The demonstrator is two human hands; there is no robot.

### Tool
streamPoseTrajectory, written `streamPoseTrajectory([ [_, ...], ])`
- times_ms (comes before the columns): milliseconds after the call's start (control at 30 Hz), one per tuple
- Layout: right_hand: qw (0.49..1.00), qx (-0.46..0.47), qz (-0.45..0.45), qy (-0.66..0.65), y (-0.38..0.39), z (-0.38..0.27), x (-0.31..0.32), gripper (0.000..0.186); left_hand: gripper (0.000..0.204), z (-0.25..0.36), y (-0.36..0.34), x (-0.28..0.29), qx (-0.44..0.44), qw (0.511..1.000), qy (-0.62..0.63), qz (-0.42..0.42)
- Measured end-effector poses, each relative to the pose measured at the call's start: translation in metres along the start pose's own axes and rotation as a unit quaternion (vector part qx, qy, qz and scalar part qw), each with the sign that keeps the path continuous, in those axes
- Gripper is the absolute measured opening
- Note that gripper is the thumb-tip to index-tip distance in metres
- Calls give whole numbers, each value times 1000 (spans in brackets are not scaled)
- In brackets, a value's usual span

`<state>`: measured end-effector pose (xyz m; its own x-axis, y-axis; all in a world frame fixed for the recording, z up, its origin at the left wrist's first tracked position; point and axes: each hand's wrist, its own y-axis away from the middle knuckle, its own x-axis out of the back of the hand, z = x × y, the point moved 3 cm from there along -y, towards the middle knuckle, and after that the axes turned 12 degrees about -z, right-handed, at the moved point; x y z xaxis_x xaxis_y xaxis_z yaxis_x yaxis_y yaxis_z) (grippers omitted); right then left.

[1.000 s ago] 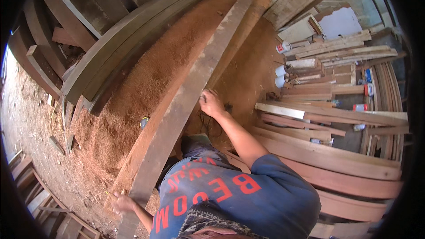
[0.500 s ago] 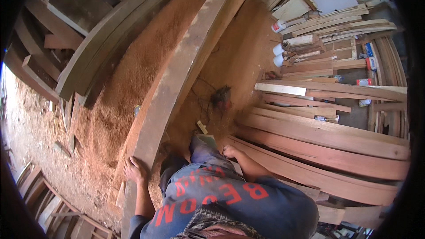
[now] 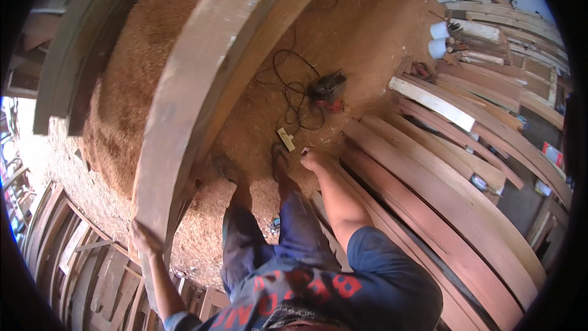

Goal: The person measures a long wooden plank with a tape measure and marks it with a pencil. They then use a circular saw to cut the plank into smaller sections. The person handles the cut pieces, moving them aside and stacking them with other wood.

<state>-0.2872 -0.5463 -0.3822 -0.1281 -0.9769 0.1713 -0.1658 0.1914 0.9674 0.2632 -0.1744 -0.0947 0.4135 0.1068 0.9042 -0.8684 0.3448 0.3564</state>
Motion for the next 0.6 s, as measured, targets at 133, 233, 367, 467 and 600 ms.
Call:
streamPoseTrajectory([
  [133, 988, 24, 142, 46, -160, 50, 21, 43, 64, -19, 2, 11, -29, 995, 86, 46],
  [233, 967, 18, 214, 139, -261, 73, 49, 45, 61, 29, 3, 28, 14, 994, 107, 12],
  [367, 944, 49, 241, 220, -303, 67, 119, 46, 53, -34, 18, 58, -62, 994, 36, 84],
  [467, 938, 34, 231, 255, -336, 77, 138, 46, 52, -9, 14, 46, -66, 993, 68, 73],
  [600, 933, 42, 215, 284, -337, 81, 150, 47, 51, 22, 21, 30, -47, 992, 97, 58],
])
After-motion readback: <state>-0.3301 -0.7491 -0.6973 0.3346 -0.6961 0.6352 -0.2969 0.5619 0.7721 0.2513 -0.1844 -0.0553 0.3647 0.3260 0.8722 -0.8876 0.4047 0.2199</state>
